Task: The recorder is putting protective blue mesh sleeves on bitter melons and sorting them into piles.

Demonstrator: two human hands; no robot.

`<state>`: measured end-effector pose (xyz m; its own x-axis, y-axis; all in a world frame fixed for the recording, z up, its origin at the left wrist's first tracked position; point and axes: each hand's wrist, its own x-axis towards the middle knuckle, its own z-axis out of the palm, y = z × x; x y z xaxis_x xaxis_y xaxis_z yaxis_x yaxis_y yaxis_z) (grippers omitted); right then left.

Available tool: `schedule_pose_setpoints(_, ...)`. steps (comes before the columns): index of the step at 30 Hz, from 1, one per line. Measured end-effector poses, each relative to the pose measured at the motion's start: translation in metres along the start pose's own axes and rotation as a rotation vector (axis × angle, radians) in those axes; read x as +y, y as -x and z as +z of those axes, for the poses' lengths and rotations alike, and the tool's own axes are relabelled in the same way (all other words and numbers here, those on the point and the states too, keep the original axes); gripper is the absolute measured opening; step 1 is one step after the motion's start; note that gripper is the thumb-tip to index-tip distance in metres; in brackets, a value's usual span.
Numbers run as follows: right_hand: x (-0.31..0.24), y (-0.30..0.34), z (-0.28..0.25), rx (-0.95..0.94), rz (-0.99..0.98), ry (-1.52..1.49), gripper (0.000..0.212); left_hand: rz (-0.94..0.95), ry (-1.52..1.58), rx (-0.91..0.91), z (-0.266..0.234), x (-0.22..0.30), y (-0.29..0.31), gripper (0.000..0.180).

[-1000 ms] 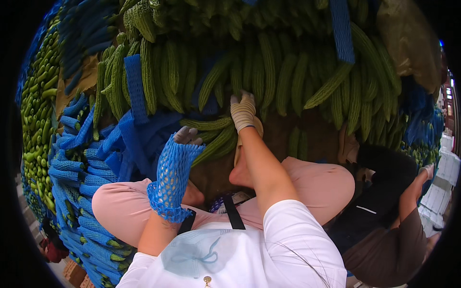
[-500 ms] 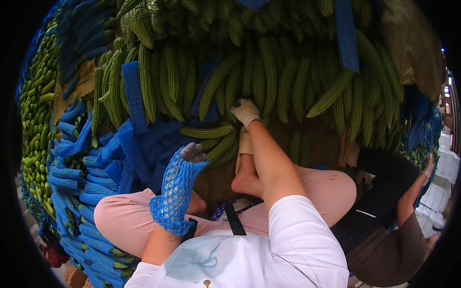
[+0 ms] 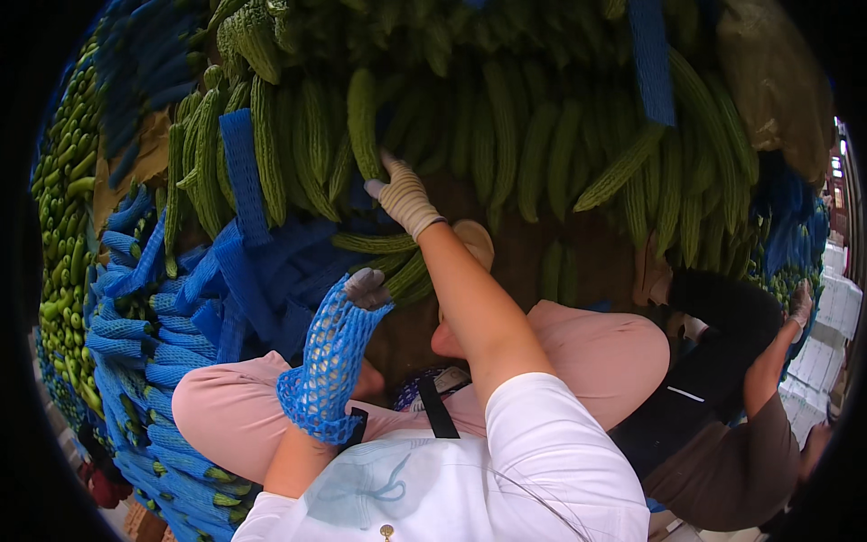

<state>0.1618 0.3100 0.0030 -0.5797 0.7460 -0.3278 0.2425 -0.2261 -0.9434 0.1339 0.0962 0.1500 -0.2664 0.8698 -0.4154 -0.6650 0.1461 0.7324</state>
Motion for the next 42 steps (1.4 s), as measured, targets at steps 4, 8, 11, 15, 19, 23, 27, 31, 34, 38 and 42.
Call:
schedule_pose_setpoints(4, -0.03, -0.001, 0.017, 0.202, -0.099, 0.553, 0.06, 0.051, -0.107, -0.014, -0.007, -0.004, -0.005, 0.044)
schedule_pose_setpoints(8, 0.019, 0.028, -0.021, 0.675, -0.214, 0.407, 0.044, 0.086, -0.088, 0.0, -0.015, -0.013, -0.008, 0.043)
schedule_pose_setpoints(11, 0.058, 0.055, -0.074, 0.817, 0.209, 0.43, 0.05, 0.064, -0.013, -0.004, -0.01, -0.015, -0.004, 0.042)
schedule_pose_setpoints(15, 0.045, 0.04, -0.075, 0.757, 0.437, 0.5, 0.068, 0.076, -0.186, 0.012, -0.005, -0.01, 0.005, 0.041)
schedule_pose_setpoints(19, 0.034, 0.033, -0.054, 0.928, 0.537, 0.442, 0.076, 0.155, -0.249, 0.052, -0.012, -0.024, -0.003, 0.042)
schedule_pose_setpoints(23, 0.057, 0.037, -0.061, 0.969, 0.365, 0.334, 0.079, 0.162, -0.246, 0.055, -0.007, -0.012, -0.001, 0.043)
schedule_pose_setpoints(27, 0.079, 0.025, -0.086, 0.721, 0.322, -0.017, 0.085, 0.064, -0.254, 0.058, -0.004, 0.0, 0.009, 0.043)
schedule_pose_setpoints(31, 0.077, -0.003, -0.101, 0.644, 0.411, -0.051, 0.088, 0.072, -0.369, -0.009, -0.009, -0.009, 0.009, 0.045)
schedule_pose_setpoints(34, 0.048, -0.019, -0.104, 0.504, 0.509, -0.041, 0.08, 0.018, -0.408, -0.053, -0.015, -0.01, 0.01, 0.055)
schedule_pose_setpoints(38, -0.021, 0.01, -0.078, 0.124, 0.368, -0.615, 0.055, -0.032, -0.244, 0.088, -0.003, 0.004, 0.0, 0.084)
schedule_pose_setpoints(42, -0.067, 0.095, -0.037, -0.126, 0.215, -1.044, 0.038, 0.291, -0.751, 0.103, -0.005, -0.006, -0.009, 0.084)
